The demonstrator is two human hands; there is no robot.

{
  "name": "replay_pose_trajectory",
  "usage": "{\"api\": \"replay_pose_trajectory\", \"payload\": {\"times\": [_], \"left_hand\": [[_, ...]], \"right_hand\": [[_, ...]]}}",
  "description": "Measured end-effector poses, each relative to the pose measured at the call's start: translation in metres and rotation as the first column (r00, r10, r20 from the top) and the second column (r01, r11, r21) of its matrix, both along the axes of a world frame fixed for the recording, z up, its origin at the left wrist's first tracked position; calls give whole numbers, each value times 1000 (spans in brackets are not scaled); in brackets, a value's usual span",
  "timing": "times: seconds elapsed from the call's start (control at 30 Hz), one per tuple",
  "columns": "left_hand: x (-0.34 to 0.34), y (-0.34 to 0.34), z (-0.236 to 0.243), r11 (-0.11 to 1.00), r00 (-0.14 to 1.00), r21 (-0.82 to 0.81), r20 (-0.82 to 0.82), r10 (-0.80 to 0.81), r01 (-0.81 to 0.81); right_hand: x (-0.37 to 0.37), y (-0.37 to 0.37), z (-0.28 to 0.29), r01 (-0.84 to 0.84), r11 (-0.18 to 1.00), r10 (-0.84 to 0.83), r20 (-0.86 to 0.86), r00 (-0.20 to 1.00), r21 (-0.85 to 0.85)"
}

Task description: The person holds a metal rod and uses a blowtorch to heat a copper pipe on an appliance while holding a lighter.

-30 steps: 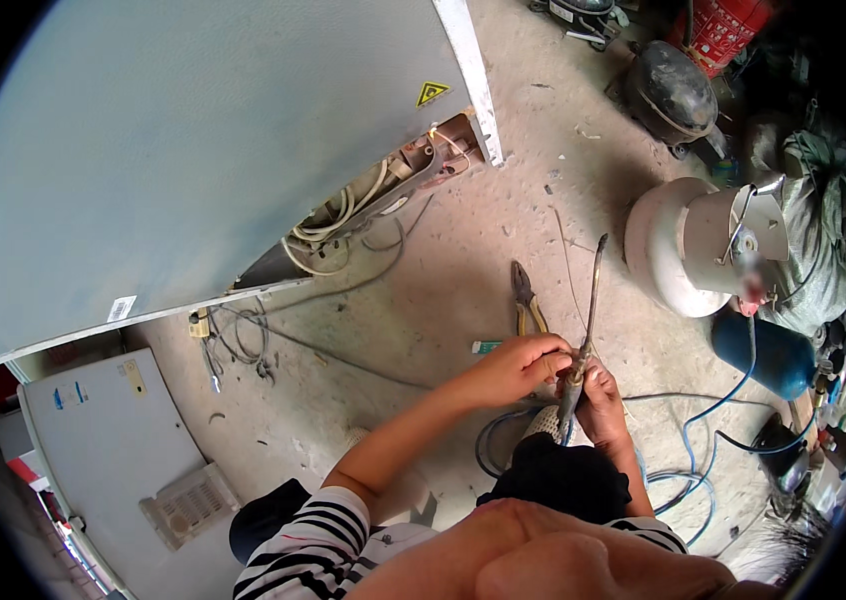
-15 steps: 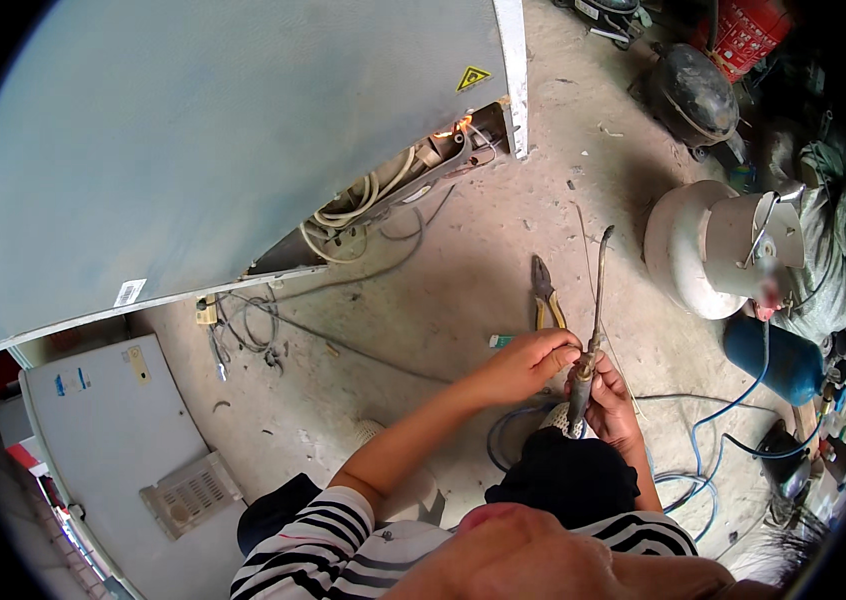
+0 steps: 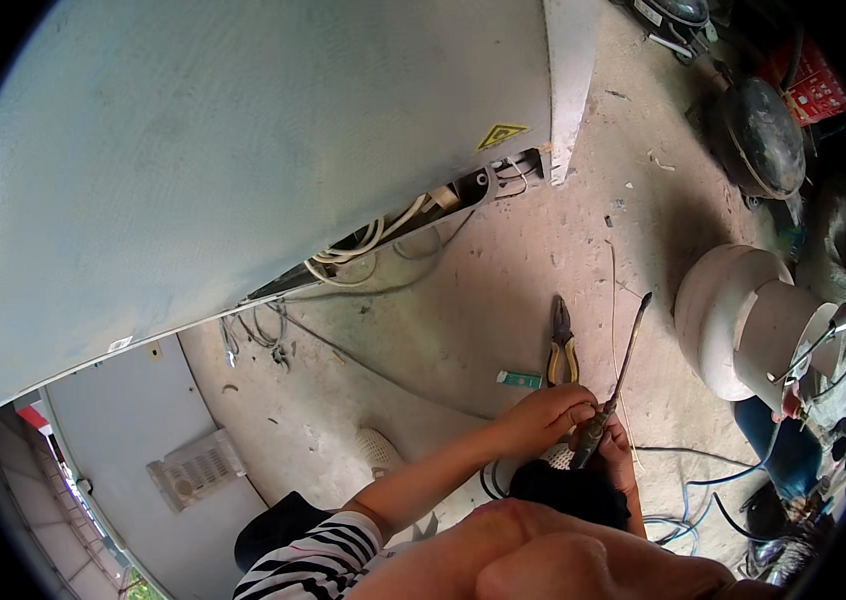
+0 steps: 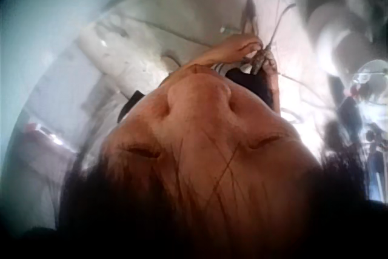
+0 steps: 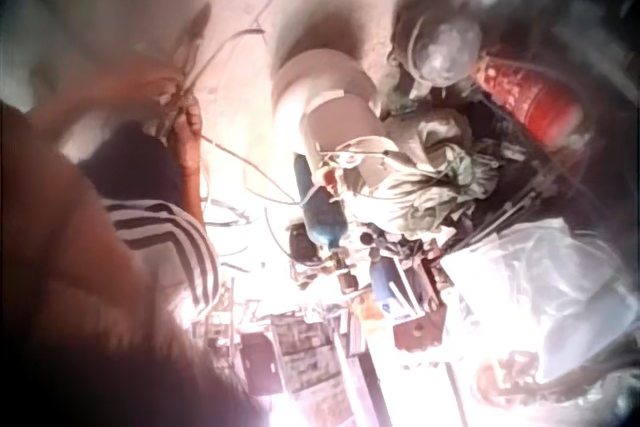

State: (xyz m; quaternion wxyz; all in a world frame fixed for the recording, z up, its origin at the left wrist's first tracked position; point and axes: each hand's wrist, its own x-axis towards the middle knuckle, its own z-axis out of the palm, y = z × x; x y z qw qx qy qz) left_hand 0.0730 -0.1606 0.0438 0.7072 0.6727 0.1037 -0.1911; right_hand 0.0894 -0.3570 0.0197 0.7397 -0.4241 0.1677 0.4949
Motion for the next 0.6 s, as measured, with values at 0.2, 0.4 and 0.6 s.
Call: {"api": "replay_pose_trajectory", "payload": {"times": [0.2, 0.4, 0.6], "left_hand": [[9, -5, -1, 1000, 1000, 26, 21, 15, -16], [1, -16, 5, 995, 994, 94, -101, 37, -27], [-2, -17, 16, 982, 1000, 186, 7, -9, 7]], "right_hand": [[1, -15, -25, -18, 993, 21, -23, 1000, 116], [4, 3, -2, 57, 993, -57, -3, 998, 102], [-9, -9, -18, 61, 977, -51, -51, 997, 203]]}}
